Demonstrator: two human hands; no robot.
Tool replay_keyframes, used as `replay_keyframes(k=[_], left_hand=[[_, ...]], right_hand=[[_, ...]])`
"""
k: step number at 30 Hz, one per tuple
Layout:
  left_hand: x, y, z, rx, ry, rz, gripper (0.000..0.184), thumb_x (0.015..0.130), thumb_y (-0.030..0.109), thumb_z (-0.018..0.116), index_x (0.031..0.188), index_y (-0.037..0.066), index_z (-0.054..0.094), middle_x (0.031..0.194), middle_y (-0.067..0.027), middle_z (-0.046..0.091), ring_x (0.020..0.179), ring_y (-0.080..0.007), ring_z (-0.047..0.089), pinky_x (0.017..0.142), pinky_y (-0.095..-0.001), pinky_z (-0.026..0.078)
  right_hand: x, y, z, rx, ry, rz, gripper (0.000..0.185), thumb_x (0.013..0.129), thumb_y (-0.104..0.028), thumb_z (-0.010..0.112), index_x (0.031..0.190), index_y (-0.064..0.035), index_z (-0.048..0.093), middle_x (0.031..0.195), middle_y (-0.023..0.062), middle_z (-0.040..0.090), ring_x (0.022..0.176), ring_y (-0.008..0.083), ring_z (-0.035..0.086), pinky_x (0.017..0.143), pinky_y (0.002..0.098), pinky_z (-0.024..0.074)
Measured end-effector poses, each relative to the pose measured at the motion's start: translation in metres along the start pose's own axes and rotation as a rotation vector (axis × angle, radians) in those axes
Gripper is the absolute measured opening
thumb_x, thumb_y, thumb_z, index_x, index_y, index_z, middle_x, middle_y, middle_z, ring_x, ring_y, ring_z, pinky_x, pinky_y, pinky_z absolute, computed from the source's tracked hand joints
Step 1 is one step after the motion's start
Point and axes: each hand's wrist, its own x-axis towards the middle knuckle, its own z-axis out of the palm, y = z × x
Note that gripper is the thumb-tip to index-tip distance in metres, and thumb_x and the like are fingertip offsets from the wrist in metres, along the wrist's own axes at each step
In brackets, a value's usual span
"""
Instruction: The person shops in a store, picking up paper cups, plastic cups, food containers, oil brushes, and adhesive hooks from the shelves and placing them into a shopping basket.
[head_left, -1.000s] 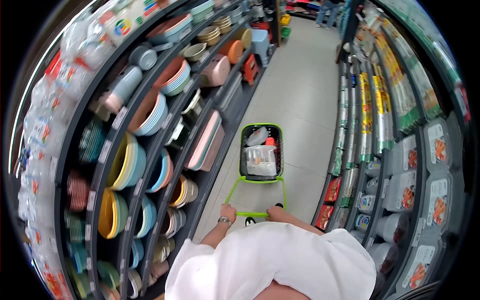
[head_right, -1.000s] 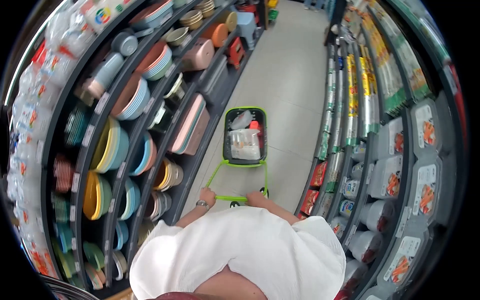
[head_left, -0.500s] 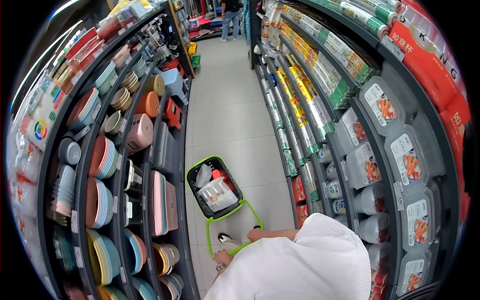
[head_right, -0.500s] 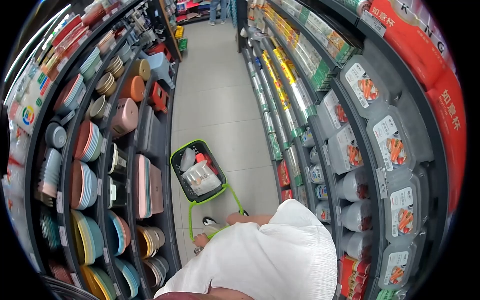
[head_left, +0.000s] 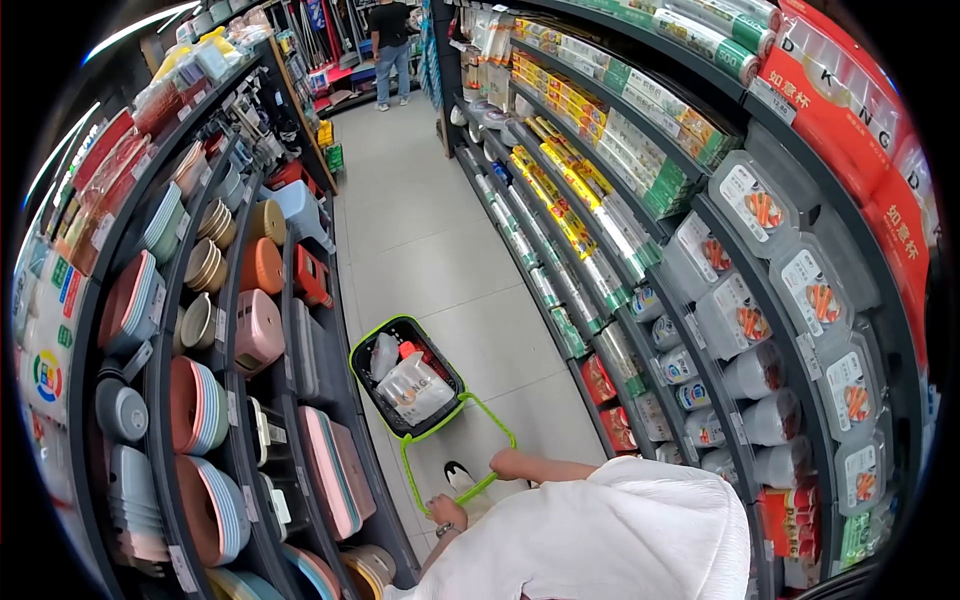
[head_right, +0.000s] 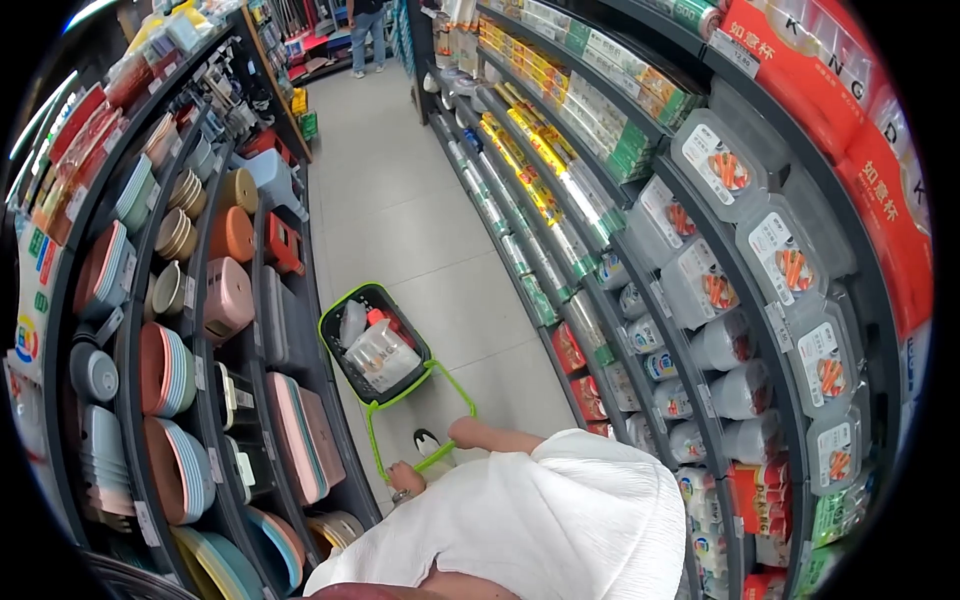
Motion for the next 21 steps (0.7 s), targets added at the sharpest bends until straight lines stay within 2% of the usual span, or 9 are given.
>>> replay_keyframes(k=[4,6,10,16,18,19,21], left_hand=[[0.055,-0.031,-0.056,0.024,0.018,0.047,0.019,0.078,0.007,0.063,0.096,0.002,0.066,0.106,-0.0144,0.065,0.11,-0.0346,0.053,0.092,-0.0573,0.041],[0.074,-0.053,-0.081,0.094,0.071,0.158,0.018,0.081,0.006,0.06,0.098,0.003,0.064,0.105,-0.0137,0.064,0.11,-0.0348,0.053,0.09,-0.0585,0.042],[0.109,-0.11,-0.107,0.114,0.084,0.252,0.018,0.082,0.006,0.06,0.1,0.004,0.063,0.103,-0.0125,0.063,0.107,-0.0348,0.055,0.088,-0.0585,0.044],[0.157,-0.181,-0.147,0.111,0.016,0.447,0.022,0.081,0.004,0.061,0.102,0.006,0.062,0.107,-0.0136,0.064,0.105,-0.0362,0.058,0.088,-0.0546,0.048],[0.174,-0.198,-0.157,0.157,-0.031,0.523,0.026,0.078,0.006,0.067,0.103,0.007,0.062,0.108,-0.014,0.065,0.108,-0.0368,0.058,0.091,-0.0535,0.048],[0.179,-0.204,-0.162,0.152,-0.034,0.512,0.032,0.073,0.01,0.074,0.103,0.007,0.062,0.108,-0.0139,0.065,0.109,-0.0377,0.058,0.096,-0.054,0.047],[0.203,-0.22,-0.155,0.232,-0.151,0.528,0.037,0.07,0.014,0.079,0.104,0.008,0.065,0.11,-0.0143,0.066,0.114,-0.0378,0.057,0.101,-0.054,0.045]], right_hand=[[0.046,-0.026,-0.019,0.019,0.006,0.053,0.017,0.074,-0.022,0.067,0.078,-0.0058,0.072,0.079,0.0179,0.07,0.077,0.0385,0.069,0.07,0.0509,0.0551],[0.063,-0.044,-0.02,0.083,0.006,0.083,0.021,0.076,-0.025,0.067,0.08,-0.0052,0.072,0.081,0.0185,0.07,0.079,0.0384,0.069,0.072,0.0507,0.0552],[0.087,-0.089,-0.042,0.215,0.017,0.081,0.025,0.077,-0.029,0.066,0.081,-0.0043,0.072,0.083,0.0188,0.07,0.082,0.0386,0.069,0.074,0.051,0.0553],[0.153,-0.129,-0.024,0.347,-0.177,0.02,0.038,0.079,-0.035,0.066,0.096,-0.0012,0.07,0.093,0.0222,0.071,0.087,0.0424,0.067,0.079,0.0521,0.0539],[0.168,-0.139,-0.021,0.454,-0.22,0.003,0.043,0.082,-0.039,0.066,0.101,-0.0003,0.069,0.096,0.0235,0.07,0.088,0.0425,0.067,0.081,0.0518,0.0529],[0.177,-0.14,-0.015,0.467,-0.222,0.002,0.043,0.082,-0.039,0.066,0.101,-0.0003,0.069,0.096,0.0235,0.07,0.088,0.0425,0.067,0.081,0.0518,0.0529],[0.186,-0.144,0.002,0.546,-0.111,-0.038,0.044,0.087,-0.042,0.064,0.102,-0.0005,0.069,0.095,0.0237,0.07,0.089,0.0418,0.067,0.081,0.0516,0.0521]])
